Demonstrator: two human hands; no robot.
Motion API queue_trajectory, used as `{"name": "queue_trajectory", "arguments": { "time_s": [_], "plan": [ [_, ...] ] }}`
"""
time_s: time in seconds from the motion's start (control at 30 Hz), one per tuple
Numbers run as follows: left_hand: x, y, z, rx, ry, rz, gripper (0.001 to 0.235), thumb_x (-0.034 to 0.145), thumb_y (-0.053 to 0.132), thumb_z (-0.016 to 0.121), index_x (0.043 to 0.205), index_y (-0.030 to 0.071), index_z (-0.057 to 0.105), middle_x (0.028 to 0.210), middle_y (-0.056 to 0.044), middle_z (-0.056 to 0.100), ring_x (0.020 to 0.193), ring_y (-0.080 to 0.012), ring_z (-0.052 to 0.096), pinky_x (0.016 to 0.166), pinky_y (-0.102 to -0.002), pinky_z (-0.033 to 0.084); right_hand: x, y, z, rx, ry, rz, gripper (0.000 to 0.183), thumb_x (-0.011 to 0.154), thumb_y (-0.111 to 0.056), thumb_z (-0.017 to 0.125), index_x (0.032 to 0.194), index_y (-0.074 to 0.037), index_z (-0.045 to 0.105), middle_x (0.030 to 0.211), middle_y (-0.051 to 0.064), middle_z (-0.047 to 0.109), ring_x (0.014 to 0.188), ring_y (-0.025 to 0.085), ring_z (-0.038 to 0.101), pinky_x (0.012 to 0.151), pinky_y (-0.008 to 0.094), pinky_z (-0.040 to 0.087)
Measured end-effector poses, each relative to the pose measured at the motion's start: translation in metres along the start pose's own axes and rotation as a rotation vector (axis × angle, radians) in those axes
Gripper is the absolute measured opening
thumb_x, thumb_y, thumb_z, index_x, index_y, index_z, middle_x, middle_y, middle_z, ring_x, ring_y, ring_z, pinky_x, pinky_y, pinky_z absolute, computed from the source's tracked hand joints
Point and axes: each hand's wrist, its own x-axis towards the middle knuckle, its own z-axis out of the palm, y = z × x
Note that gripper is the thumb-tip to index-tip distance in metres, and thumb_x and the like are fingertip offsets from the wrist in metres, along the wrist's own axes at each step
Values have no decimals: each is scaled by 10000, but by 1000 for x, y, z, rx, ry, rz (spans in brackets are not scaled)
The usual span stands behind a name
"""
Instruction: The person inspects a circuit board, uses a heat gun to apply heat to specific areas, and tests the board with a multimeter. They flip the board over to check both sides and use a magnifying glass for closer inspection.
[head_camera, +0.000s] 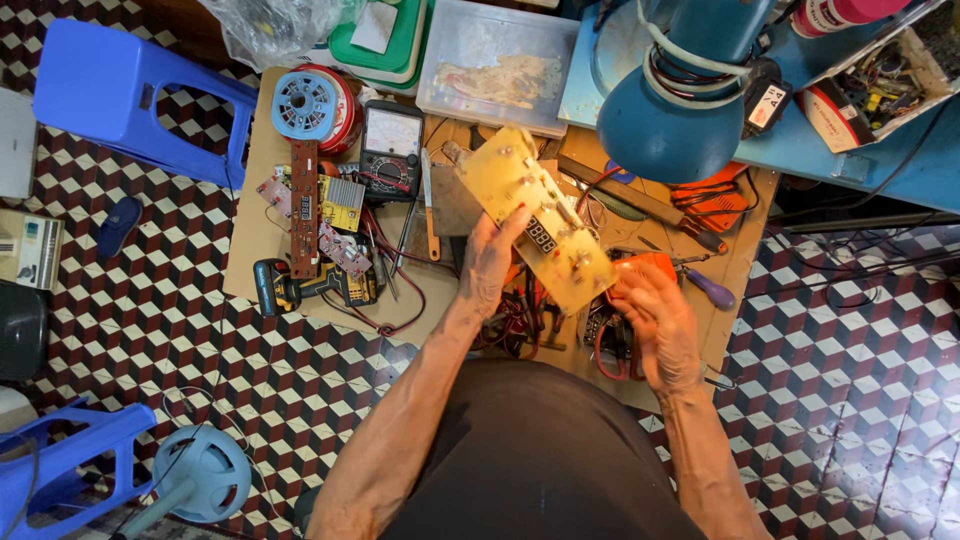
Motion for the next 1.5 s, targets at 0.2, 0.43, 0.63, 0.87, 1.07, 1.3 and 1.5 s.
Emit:
{"name": "queue_trajectory", "arguments": {
  "time_s": [0.2,0.43,0.63,0.87,1.07,1.3,1.5],
  "plan": [
    [18,7,-3,48,-219,33,505,996,265,684,1332,-61,494,1083,-142,738,923,-131,684,798,-264,570,16,-36,33,-572,-31,-347,225,1019,-102,633,1202,8,702,1134,75,736,1050,132,691,942,262,547],
    [9,14,9,53,-192,-51,529,984,278,669,1361,-53,501,1017,-141,738,776,-102,685,639,-243,558,18,-39,65,-856,-106,-466,212,992,-125,682,1172,-23,732,1104,68,708,983,135,695,841,248,566],
    [7,10,13,55,-180,-99,568,969,302,689,1372,-48,494,1015,-126,749,777,-92,709,645,-234,584,15,-25,62,-778,-73,-403,253,980,-131,693,1211,-28,710,1101,60,703,967,127,695,838,248,572],
    [2,13,15,124,-184,-111,581,972,314,683,1384,-51,498,999,-130,752,779,-101,712,655,-235,581,24,-15,49,-644,-97,-224,236,964,-121,695,1180,-26,695,1008,20,732,907,89,680,816,234,566],
    [-5,15,18,135,-191,-101,548,995,290,656,1391,-53,494,1025,-134,756,828,-97,717,697,-227,586,28,-3,39,-551,-126,-203,203,969,-96,700,1155,-17,682,982,-4,703,889,59,647,814,213,552],
    [-6,12,18,171,-184,-63,520,999,273,651,1378,-53,506,1006,-130,764,820,-88,713,689,-218,581,27,1,36,-527,-125,-170,185,968,-98,701,1137,-30,670,967,-17,691,869,43,634,786,199,543],
    [-11,17,19,243,-190,-32,519,1003,282,644,1390,-32,501,994,-130,775,833,-87,715,713,-222,578,22,0,35,-576,-115,-204,159,973,-116,702,1105,-34,670,959,-7,696,863,53,643,782,208,554]
  ]
}}
